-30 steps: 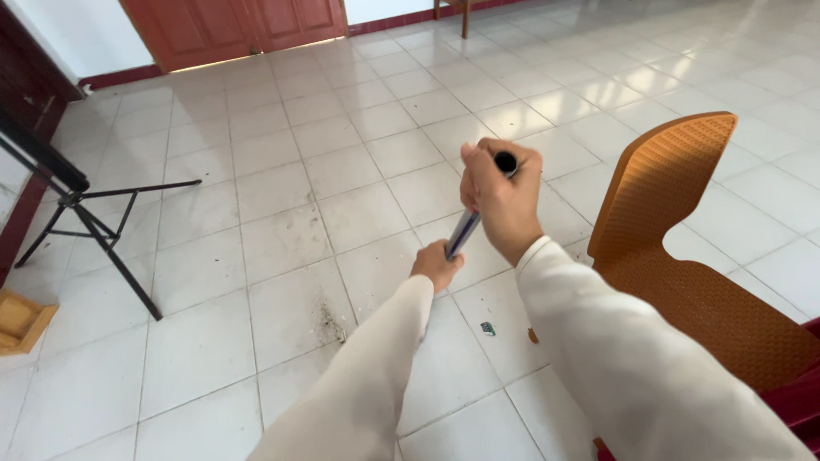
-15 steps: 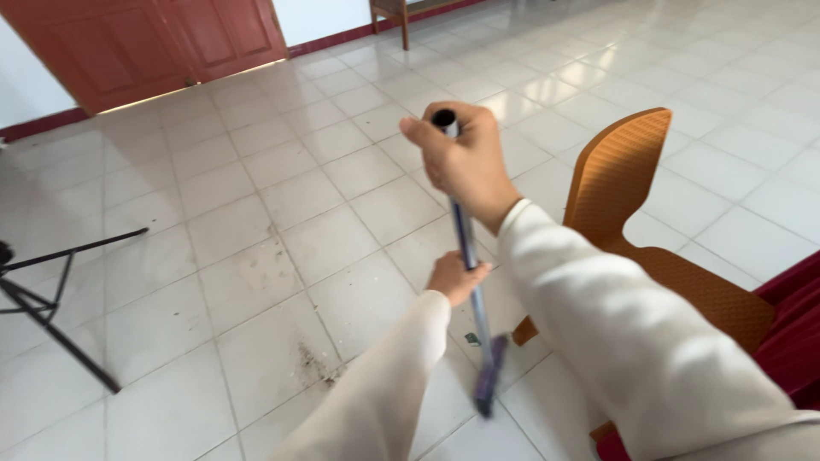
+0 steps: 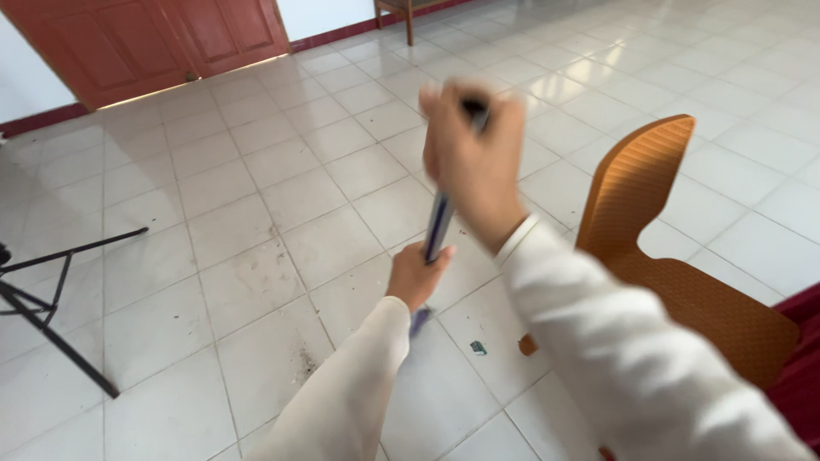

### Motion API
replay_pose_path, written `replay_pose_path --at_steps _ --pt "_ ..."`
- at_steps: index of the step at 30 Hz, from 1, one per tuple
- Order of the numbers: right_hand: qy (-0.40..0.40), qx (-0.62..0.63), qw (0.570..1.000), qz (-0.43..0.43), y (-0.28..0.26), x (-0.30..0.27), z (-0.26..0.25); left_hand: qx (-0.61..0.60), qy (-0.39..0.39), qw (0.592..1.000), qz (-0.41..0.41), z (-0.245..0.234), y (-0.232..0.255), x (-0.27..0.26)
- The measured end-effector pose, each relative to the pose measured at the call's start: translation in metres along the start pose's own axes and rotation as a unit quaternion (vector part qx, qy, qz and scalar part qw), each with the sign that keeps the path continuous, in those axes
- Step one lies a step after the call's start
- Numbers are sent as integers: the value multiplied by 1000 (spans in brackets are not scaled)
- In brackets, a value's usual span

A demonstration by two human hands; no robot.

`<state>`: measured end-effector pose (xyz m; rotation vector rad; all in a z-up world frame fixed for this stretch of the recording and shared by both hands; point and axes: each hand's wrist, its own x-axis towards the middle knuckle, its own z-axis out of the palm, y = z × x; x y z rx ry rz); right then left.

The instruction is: The person sweeps a white tiled floor using a broom, gathering scattered debris together into a pile in a room with multiple tables and chairs.

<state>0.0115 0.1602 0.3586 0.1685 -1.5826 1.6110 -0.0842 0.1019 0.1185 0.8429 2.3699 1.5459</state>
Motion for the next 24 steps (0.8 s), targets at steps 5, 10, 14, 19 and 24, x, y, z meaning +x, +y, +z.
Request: replay_pose_path --at_steps 5,10,14,19,24 --pt "-53 3 998 16 -25 25 22 -119 -66 990 -37 -3 38 -49" --pt "-44 -3 993 105 18 -26 52 -119 -45 986 -110 -17 -27 -91" --pt "-52 79 988 125 43 -66 77 -57 33 991 -120 -51 -97 -85" --pt "-88 121 986 78 36 -57 96 -53 150 986 -45 -85 -101 -63" --pt "-140 142 980 -5 8 -17 110 -55 205 975 -71 -113 -43 -59"
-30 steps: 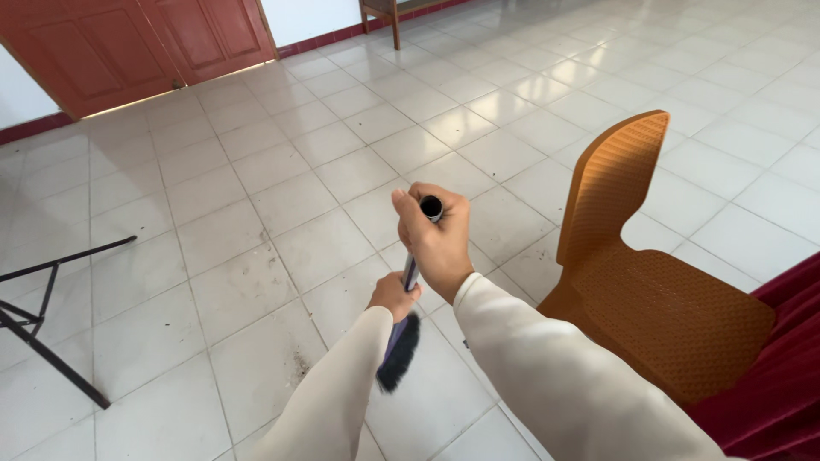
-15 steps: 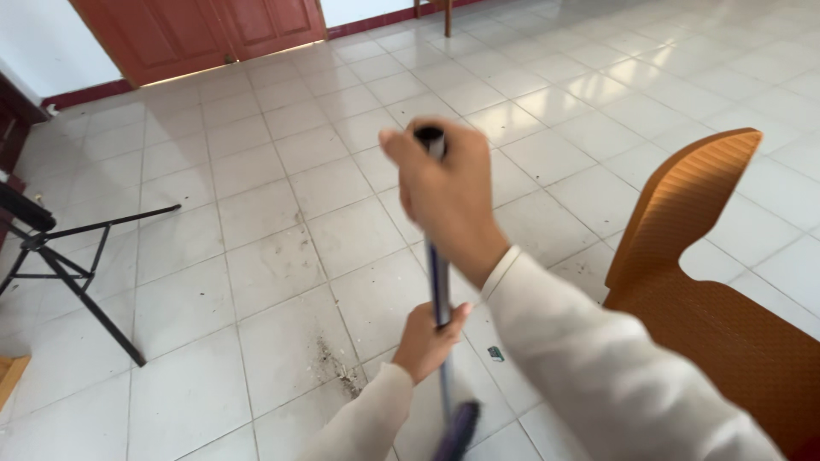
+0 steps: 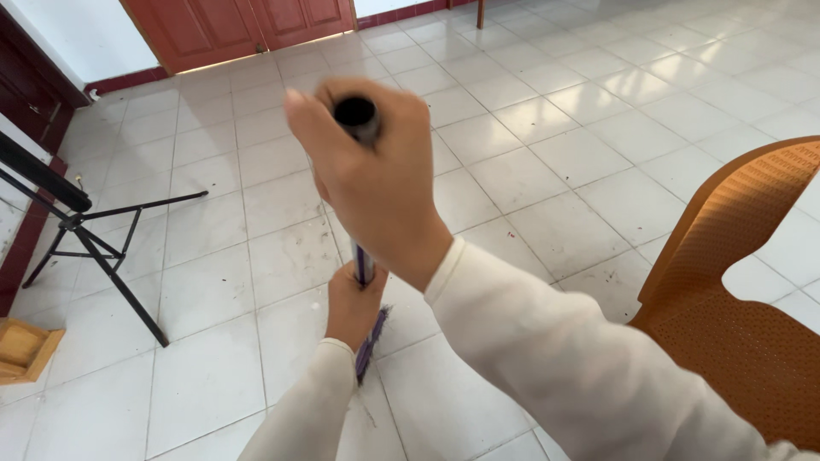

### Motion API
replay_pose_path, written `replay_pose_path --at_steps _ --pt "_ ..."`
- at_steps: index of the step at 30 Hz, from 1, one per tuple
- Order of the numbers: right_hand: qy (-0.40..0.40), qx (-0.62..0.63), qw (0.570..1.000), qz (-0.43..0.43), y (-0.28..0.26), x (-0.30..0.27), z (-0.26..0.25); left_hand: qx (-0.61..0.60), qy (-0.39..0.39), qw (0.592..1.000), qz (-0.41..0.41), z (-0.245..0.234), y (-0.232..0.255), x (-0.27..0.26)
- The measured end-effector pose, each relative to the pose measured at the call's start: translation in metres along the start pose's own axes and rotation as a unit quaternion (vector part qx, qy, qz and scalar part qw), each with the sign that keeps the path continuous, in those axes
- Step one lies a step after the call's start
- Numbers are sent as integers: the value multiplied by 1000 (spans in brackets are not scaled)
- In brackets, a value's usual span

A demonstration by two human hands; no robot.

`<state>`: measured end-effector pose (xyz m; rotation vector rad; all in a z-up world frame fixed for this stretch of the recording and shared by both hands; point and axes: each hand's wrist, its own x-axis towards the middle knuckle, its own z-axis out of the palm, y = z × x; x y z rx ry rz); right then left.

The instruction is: The person sweeps a white tiled floor using a broom, gathering scattered debris together into a pile in a room with multiple tables and chairs.

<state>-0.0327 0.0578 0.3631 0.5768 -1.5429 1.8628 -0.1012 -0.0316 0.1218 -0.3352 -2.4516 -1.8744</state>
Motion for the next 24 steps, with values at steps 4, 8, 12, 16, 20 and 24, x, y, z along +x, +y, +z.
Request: replay_pose_path --at_steps 4,8,12,16,20,24 --pt "-21 25 999 -18 2 21 13 -14 10 999 -33 -7 21 0" --pt "-37 10 999 -36 13 24 32 -43 40 998 -28 -19 9 -5" --pt "-55 32 998 -17 24 19 51 -41 102 993 -34 -31 -12 -13" --pt "-76 63 995 28 28 19 70 -82 144 984 -70 -50 -30 -25" --pt "-89 100 990 53 34 15 94 -38 190 980 -38 -77 -47 -30" --pt "-92 130 986 53 48 16 102 -37 195 978 -62 -94 -52 -28"
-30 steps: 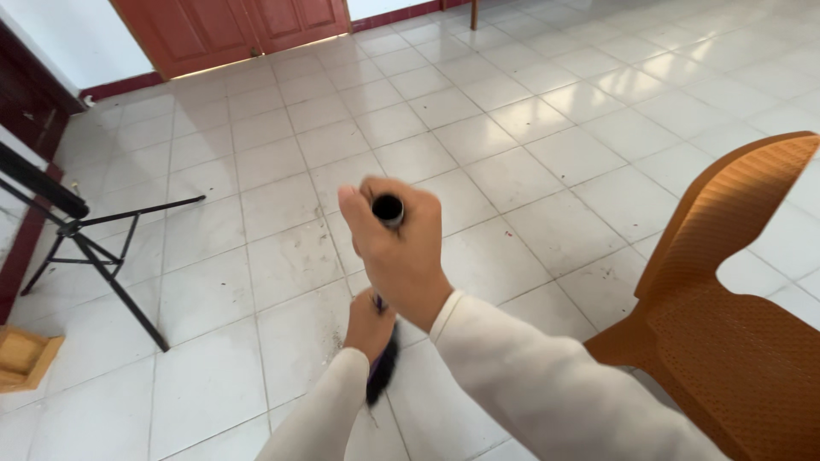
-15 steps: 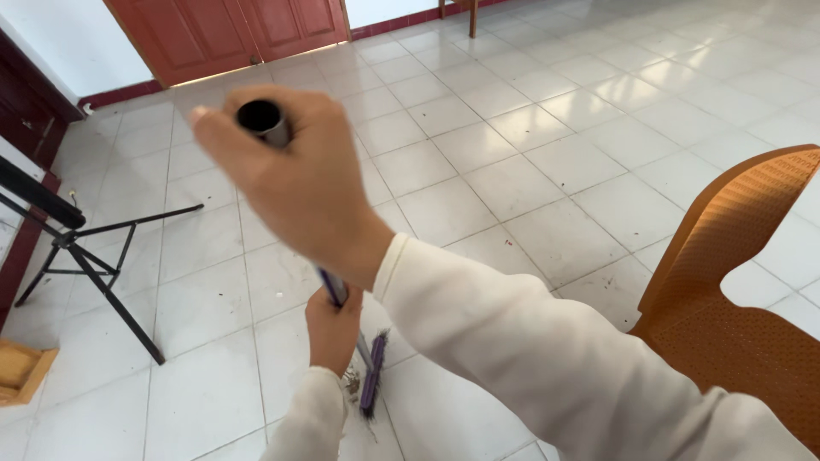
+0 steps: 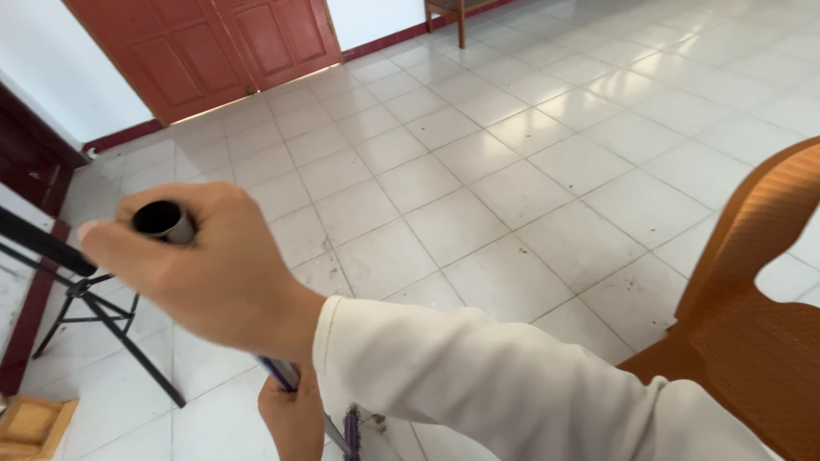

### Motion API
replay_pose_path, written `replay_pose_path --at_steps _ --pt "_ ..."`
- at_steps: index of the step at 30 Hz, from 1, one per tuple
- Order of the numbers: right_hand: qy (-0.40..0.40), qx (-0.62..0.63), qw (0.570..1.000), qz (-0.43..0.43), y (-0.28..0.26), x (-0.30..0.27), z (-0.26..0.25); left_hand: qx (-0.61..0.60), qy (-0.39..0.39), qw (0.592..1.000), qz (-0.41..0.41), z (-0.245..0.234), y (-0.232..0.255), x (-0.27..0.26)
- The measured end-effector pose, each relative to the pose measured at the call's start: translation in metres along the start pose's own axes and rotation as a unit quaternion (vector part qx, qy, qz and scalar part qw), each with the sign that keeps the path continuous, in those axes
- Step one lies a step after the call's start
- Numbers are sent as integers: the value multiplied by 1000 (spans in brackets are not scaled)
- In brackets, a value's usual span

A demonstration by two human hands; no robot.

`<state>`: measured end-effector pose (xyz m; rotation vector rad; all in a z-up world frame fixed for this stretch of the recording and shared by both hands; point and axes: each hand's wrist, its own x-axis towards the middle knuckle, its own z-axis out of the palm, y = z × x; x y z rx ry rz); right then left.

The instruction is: The person sweeps a white tiled floor using a broom, gathering scattered debris together into a pile in a room with multiple tables and chairs.

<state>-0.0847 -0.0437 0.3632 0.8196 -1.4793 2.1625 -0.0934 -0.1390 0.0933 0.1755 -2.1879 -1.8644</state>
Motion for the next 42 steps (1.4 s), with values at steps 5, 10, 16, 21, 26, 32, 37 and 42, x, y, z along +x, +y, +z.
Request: replay_pose_path --at_steps 5,10,16,21,26,32,37,42 --pt "-22 8 1000 -5 2 15 -26 21 -15 999 18 19 19 7" --pt "21 -27 999 -2 -25 33 -67 -4 -64 997 48 71 45 16" --pt "44 -86 995 -6 -45 55 -109 -44 -122 990 63 142 60 21" --pt "63 -136 989 -19 -56 66 -143 -63 -175 981 54 194 70 17" --pt "90 -178 980 -16 -68 69 -181 -102 -258 960 25 236 80 10" --pt "130 -221 967 -3 -72 80 -211 -91 -325 941 -16 269 93 7" --pt "172 -248 953 7 -79 86 -235 -97 -382 918 -32 288 103 7" --pt "218 -282 934 -12 -89 85 -263 -90 -424 901 -30 321 105 8"
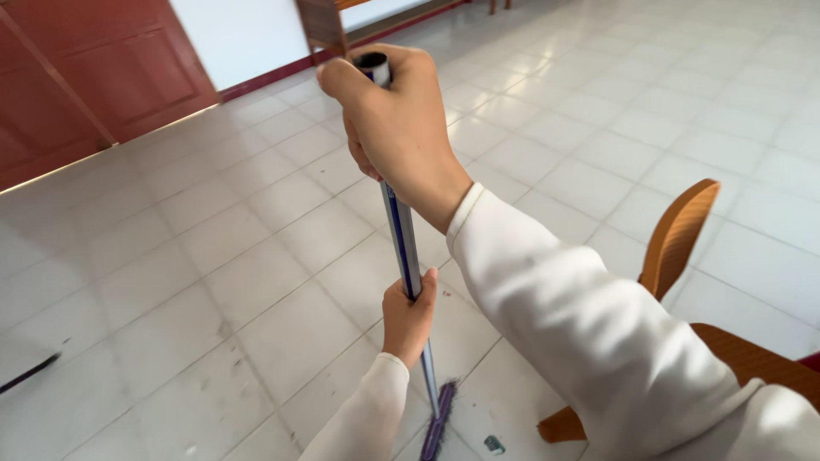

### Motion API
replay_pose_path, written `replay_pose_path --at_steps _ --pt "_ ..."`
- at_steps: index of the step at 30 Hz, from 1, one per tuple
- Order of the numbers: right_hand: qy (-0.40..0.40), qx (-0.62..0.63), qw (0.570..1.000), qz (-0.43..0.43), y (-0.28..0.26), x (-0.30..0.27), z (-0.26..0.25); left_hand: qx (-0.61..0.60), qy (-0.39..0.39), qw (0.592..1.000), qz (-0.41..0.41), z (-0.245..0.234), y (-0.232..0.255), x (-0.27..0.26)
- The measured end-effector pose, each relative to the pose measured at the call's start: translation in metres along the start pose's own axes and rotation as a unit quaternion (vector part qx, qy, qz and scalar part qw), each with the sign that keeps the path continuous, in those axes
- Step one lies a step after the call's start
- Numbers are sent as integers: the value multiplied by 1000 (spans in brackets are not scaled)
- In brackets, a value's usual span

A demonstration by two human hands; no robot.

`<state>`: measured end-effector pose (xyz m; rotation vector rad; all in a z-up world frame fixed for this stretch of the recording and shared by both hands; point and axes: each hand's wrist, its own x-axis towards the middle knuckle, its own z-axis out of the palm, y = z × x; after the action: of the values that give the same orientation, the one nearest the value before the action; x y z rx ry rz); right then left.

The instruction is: The person sweeps a white tiled floor using a broom, gathering scattered debris together into a pile in a room with multiple tables and chairs.

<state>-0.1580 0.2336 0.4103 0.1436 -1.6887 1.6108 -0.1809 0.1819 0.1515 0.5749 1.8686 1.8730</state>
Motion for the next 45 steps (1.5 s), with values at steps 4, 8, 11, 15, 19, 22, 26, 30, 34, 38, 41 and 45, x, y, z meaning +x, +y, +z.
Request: replay_pose_path --at_steps 4,8,11,15,19,22,26,30,34,38,41,45 --pt "51 -1 999 1 6 12 -26 16 -27 998 59 20 -4 26" --pt "78 -22 997 -15 9 29 -56 46 -52 996 53 43 4 54" --pt "92 -45 994 -35 13 35 -78 48 -75 994 67 66 6 68" --pt "108 -63 991 -52 14 48 -111 48 -115 988 88 100 7 90" --pt "131 -92 986 -38 16 53 -137 25 -128 989 69 133 7 103" --pt "146 -129 980 -44 17 56 -157 16 -151 986 65 156 8 113" --pt "173 -141 974 -46 20 64 -180 16 -187 981 58 176 12 126" --pt "207 -161 964 -50 26 75 -202 2 -216 974 59 197 13 147" --pt "243 -176 953 -50 32 87 -223 0 -255 964 80 217 12 170" --pt "273 -200 939 -64 32 92 -249 -2 -296 953 65 245 8 184" --pt "299 -218 927 -65 33 91 -263 1 -309 946 97 266 4 192" --pt "334 -211 917 -60 30 95 -289 10 -347 935 76 297 5 202"
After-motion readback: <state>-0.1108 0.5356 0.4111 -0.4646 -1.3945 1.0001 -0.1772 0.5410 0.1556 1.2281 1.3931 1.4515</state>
